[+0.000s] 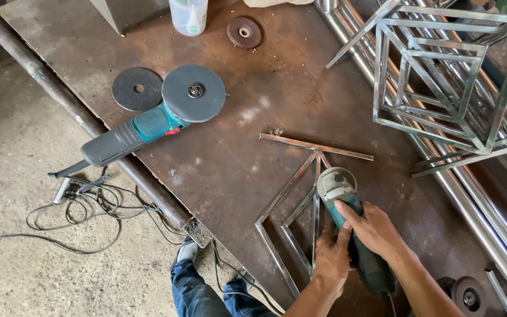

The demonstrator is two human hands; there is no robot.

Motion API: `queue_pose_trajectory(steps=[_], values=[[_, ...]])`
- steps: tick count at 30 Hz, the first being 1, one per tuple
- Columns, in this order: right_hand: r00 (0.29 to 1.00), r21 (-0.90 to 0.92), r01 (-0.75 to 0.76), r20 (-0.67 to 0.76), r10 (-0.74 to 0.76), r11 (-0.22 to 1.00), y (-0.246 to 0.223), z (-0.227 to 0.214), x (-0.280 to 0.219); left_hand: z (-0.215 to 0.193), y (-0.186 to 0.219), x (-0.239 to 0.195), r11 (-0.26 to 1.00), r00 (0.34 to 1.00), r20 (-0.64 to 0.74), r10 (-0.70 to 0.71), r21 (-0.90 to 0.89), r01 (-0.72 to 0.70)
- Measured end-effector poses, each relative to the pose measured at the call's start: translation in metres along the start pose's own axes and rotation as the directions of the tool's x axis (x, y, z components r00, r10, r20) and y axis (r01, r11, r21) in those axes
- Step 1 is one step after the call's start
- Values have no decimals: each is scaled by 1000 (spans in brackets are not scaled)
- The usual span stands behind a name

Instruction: Grinding and polishing a decorative metal frame using an angle grinder on a workbench.

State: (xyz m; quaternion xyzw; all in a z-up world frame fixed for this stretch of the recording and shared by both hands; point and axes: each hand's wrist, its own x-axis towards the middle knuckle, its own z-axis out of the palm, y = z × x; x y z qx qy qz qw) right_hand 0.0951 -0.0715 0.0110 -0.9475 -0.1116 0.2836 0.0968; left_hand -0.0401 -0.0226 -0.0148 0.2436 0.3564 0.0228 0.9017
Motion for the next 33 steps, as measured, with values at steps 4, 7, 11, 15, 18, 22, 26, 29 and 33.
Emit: queue_pose_trajectory(steps=[4, 7, 11, 15, 18, 22, 26, 29, 33], values=[[991, 57, 130, 2, -130, 990, 9, -1, 0, 5, 0, 0, 998, 998, -41, -46, 45, 48], [996, -63, 14, -83, -19, 998, 8, -4, -3, 7, -4, 3, 993, 998, -60, 26, 116, -19], [999, 28, 3, -49, -2, 1000, 7, -6, -7, 11, -4, -1, 997, 997, -62, 47, 61, -43], [1000, -3, 4, -23, -4, 1000, 6, 0, -3, 7, -8, 3, 999, 997, -68, 35, -4, -36], [1000, 2, -20, -1, 20, 1000, 2, -2, -5, 8, -15, 2, 998, 995, -81, 53, -31, -56], [998, 38, 70, 5, -70, 997, 2, -1, -6, 9, 2, -2, 1000, 997, -70, -10, -21, 9], [997, 47, -31, 66, 28, 998, 0, -1, -8, 9, -5, -2, 999, 996, -84, -18, 38, 21], [999, 55, 6, 52, -9, 998, 2, -3, -11, 11, -6, -3, 999, 996, -86, 33, 25, -31], [1000, 92, 27, 10, -28, 995, -1, -5, -10, 12, -15, 2, 989, 989, -138, 58, 140, -39]])
